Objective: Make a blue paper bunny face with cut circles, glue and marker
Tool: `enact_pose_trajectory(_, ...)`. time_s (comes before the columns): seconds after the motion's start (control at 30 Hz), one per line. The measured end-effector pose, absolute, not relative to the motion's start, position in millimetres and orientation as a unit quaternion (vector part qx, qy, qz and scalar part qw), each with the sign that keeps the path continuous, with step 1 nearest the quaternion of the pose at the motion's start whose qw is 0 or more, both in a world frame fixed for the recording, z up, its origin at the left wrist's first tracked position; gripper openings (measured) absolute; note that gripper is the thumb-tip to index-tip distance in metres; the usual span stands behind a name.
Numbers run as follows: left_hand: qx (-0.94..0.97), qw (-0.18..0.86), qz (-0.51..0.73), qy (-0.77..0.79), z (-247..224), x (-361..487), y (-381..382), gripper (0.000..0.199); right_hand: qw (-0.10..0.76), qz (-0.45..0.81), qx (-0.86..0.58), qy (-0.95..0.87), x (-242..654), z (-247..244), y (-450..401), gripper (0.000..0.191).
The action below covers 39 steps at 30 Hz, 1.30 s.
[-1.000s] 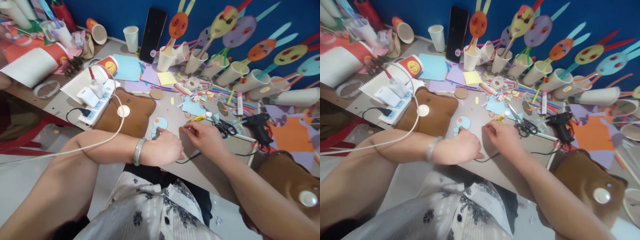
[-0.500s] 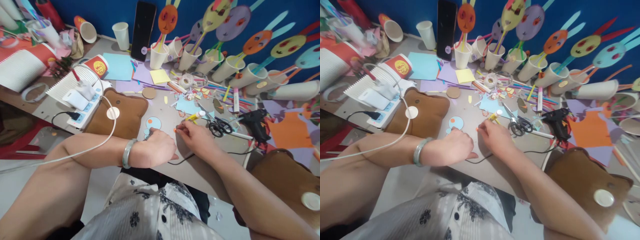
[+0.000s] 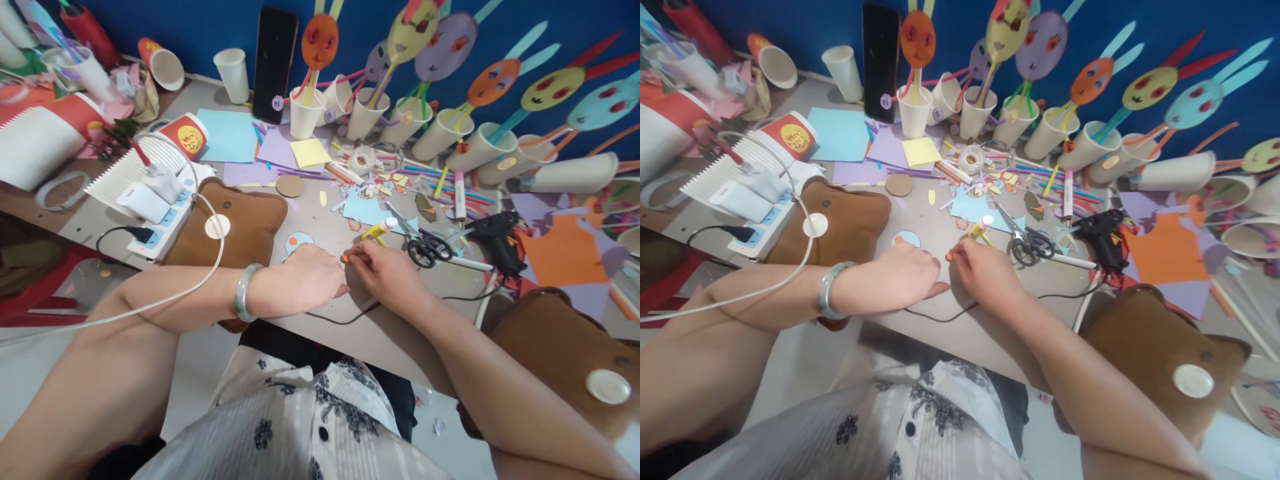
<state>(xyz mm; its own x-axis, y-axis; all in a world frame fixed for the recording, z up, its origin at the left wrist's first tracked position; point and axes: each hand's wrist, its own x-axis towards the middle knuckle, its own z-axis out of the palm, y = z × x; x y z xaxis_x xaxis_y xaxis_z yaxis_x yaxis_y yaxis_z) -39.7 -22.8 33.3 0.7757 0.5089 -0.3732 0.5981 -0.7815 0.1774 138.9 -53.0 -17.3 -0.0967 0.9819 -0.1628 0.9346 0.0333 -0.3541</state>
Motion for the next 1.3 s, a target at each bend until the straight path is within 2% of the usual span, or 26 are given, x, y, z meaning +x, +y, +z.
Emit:
enact_pose_trajectory(0.1,0.938,0.143,-0.164,0.27,36,-41,-18,0.03,0.11,0.192,-0.652,-0.726,145,-19,-55,0.015)
enact_pose_trajectory(0.3,0.943,0.124,-0.094,0.294,38,-43,-8,0.031,0.219,0.193,-0.616,-0.732,153,-17,-56,0.008)
enact_pose_trajectory(0.43,0.923,0.202,-0.004,0.329,32,-44,5,0.032,0.316,0.164,-0.586,-0.728,153,-12,-60,0.006)
enact_pose_trajectory(0.57,0.867,0.354,0.06,0.346,29,-42,18,0.033,0.377,0.084,-0.568,-0.727,151,-9,-65,0.004)
enact_pose_trajectory(0.7,0.79,0.511,0.106,0.322,28,-38,24,0.024,0.386,-0.011,-0.535,-0.751,152,-8,-65,0.002)
enact_pose_trajectory(0.87,0.723,0.592,0.161,0.316,29,-36,24,0.006,0.378,-0.084,-0.492,-0.78,155,-9,-63,0.006)
enact_pose_trajectory(1.13,0.685,0.619,0.161,0.35,36,-34,20,0.015,0.326,0.01,-0.596,-0.734,154,-6,-72,0.02)
enact_pose_trajectory(1.3,0.634,0.661,0.166,0.364,39,-36,18,0.012,0.406,0.089,-0.627,-0.659,150,0,-75,0.025)
